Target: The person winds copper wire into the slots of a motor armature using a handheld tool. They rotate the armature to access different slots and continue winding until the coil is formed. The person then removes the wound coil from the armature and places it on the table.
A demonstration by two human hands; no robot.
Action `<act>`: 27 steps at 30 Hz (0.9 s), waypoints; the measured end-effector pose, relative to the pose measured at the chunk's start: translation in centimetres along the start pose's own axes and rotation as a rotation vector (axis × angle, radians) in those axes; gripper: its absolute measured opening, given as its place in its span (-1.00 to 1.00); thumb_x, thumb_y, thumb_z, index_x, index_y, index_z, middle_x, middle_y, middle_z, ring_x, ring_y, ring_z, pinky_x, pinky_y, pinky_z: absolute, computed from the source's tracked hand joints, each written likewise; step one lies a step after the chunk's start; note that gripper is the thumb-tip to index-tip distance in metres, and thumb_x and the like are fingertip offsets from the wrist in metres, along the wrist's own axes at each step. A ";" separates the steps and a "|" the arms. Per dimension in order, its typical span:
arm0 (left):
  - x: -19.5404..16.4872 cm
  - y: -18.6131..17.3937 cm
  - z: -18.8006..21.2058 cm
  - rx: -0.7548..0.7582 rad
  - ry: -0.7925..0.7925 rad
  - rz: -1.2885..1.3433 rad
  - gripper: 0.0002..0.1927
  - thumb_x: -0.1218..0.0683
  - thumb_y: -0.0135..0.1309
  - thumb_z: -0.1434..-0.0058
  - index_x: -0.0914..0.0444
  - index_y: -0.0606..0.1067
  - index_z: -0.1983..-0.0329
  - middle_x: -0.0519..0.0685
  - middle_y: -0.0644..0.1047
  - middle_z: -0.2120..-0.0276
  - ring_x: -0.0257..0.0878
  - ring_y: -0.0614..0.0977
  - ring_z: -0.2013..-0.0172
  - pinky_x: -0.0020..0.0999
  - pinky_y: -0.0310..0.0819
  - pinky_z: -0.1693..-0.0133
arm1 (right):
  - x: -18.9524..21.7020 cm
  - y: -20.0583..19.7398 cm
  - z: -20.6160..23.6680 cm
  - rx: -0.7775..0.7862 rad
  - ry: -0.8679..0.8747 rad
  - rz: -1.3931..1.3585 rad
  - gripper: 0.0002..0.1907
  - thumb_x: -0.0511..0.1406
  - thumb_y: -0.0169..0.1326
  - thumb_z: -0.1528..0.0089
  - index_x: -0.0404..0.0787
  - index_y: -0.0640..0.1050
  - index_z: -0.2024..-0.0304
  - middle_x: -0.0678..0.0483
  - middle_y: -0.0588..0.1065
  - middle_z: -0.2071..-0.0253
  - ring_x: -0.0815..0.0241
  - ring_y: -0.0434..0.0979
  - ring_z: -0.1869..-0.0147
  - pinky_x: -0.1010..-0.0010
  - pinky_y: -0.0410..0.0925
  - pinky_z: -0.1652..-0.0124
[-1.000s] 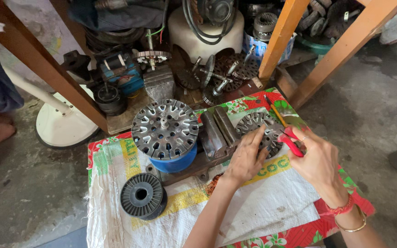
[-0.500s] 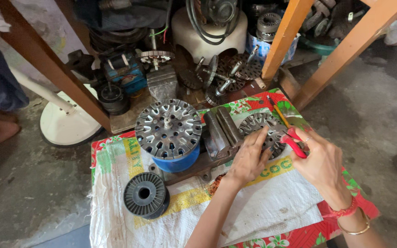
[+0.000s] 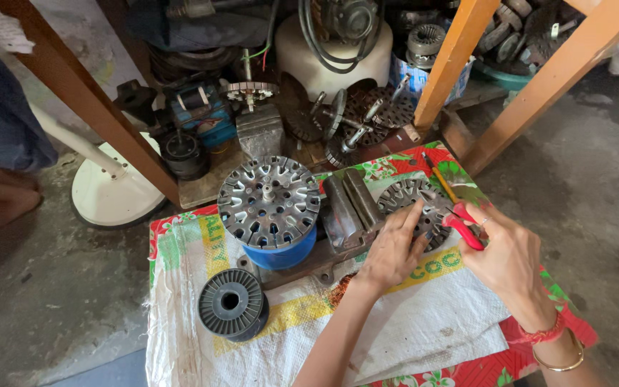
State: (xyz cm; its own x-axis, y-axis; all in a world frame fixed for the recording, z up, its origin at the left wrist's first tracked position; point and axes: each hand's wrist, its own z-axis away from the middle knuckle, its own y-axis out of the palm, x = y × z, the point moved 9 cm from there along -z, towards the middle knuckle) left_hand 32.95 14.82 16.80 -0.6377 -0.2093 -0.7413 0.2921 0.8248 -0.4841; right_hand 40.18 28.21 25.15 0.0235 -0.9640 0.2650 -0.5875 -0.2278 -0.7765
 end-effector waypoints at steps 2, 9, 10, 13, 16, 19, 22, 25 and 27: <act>0.0 -0.1 0.0 -0.006 -0.006 -0.004 -0.28 0.14 0.07 -0.28 0.40 0.13 -0.48 0.34 0.35 -0.29 0.21 0.35 -0.31 -0.06 0.16 -0.35 | 0.0 0.0 0.0 0.010 0.002 -0.011 -0.42 -0.35 0.26 0.05 -0.07 0.64 -0.08 0.00 0.60 -0.03 0.03 0.63 0.28 0.24 0.46 0.24; -0.1 -0.1 -0.1 -0.031 0.008 -0.018 -0.29 0.15 0.07 -0.27 0.38 0.15 -0.46 0.34 0.35 -0.29 0.22 0.34 -0.31 -0.03 0.13 -0.37 | -0.1 -0.2 -0.1 0.009 -0.008 -0.020 -0.41 -0.35 0.26 0.06 -0.09 0.62 -0.08 -0.01 0.59 -0.03 0.00 0.62 0.25 0.24 0.46 0.20; -0.1 0.0 -0.1 -0.030 0.008 -0.014 -0.28 0.15 0.07 -0.27 0.38 0.15 -0.47 0.34 0.35 -0.29 0.23 0.34 -0.31 -0.03 0.13 -0.37 | 0.0 -0.4 -0.1 -0.007 -0.026 -0.011 -0.41 -0.34 0.27 0.06 -0.09 0.62 -0.08 0.00 0.59 -0.02 -0.03 0.62 0.21 0.24 0.46 0.18; -0.1 0.1 -0.2 -0.025 0.011 -0.004 -0.28 0.16 0.06 -0.28 0.37 0.14 -0.49 0.32 0.36 -0.28 0.22 0.34 -0.32 -0.03 0.13 -0.37 | -0.1 -0.6 -0.1 -0.027 -0.033 -0.004 -0.41 -0.33 0.27 0.05 -0.09 0.62 -0.08 0.01 0.60 0.01 -0.06 0.63 0.15 0.22 0.46 0.16; -0.1 0.0 -0.2 -0.024 0.010 0.003 -0.29 0.15 0.06 -0.29 0.35 0.15 -0.49 0.30 0.37 -0.29 0.21 0.35 -0.32 -0.04 0.13 -0.38 | -0.6 -0.1 -0.1 0.016 0.021 -0.005 -0.41 -0.34 0.26 0.05 -0.07 0.63 -0.09 -0.01 0.60 0.00 -0.06 0.63 0.21 0.21 0.47 0.18; -0.2 0.0 -0.2 -0.027 0.008 -0.009 -0.30 0.14 0.06 -0.30 0.35 0.14 -0.47 0.28 0.36 -0.31 0.19 0.34 -0.33 -0.06 0.15 -0.37 | -0.3 -0.2 -0.1 0.000 -0.001 0.018 -0.40 -0.34 0.26 0.07 -0.08 0.63 -0.07 -0.06 0.58 -0.06 -0.10 0.62 0.19 0.20 0.47 0.18; 0.0 0.1 -0.2 0.000 -0.027 -0.013 -0.29 0.13 0.05 -0.29 0.35 0.13 -0.49 0.28 0.36 -0.30 0.18 0.33 -0.32 -0.07 0.14 -0.36 | -0.2 -0.4 -0.1 -0.026 -0.014 -0.020 -0.40 -0.35 0.25 0.08 -0.09 0.62 -0.07 -0.10 0.57 -0.08 -0.11 0.63 0.18 0.20 0.47 0.18; 0.1 0.2 -0.1 0.012 -0.047 -0.032 -0.29 0.12 0.04 -0.30 0.36 0.13 -0.48 0.29 0.35 -0.30 0.18 0.33 -0.32 -0.06 0.14 -0.35 | 0.2 -0.4 0.0 -0.019 -0.037 0.002 -0.40 -0.36 0.25 0.08 -0.08 0.63 -0.07 -0.10 0.58 -0.05 -0.14 0.62 0.17 0.19 0.47 0.17; 0.2 0.2 -0.2 0.014 -0.056 -0.041 -0.30 0.11 0.04 -0.30 0.36 0.14 -0.48 0.30 0.35 -0.30 0.18 0.32 -0.31 -0.06 0.14 -0.34 | 0.2 -0.7 0.0 -0.047 -0.031 -0.014 -0.41 -0.37 0.24 0.08 -0.10 0.62 -0.06 -0.07 0.59 -0.01 -0.12 0.62 0.18 0.19 0.46 0.19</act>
State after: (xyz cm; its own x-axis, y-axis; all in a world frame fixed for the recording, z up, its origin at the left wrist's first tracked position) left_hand 32.77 15.07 16.68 -0.6090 -0.2723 -0.7450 0.2764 0.8076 -0.5210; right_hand 40.59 28.15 25.81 0.0569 -0.9648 0.2569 -0.6241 -0.2352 -0.7451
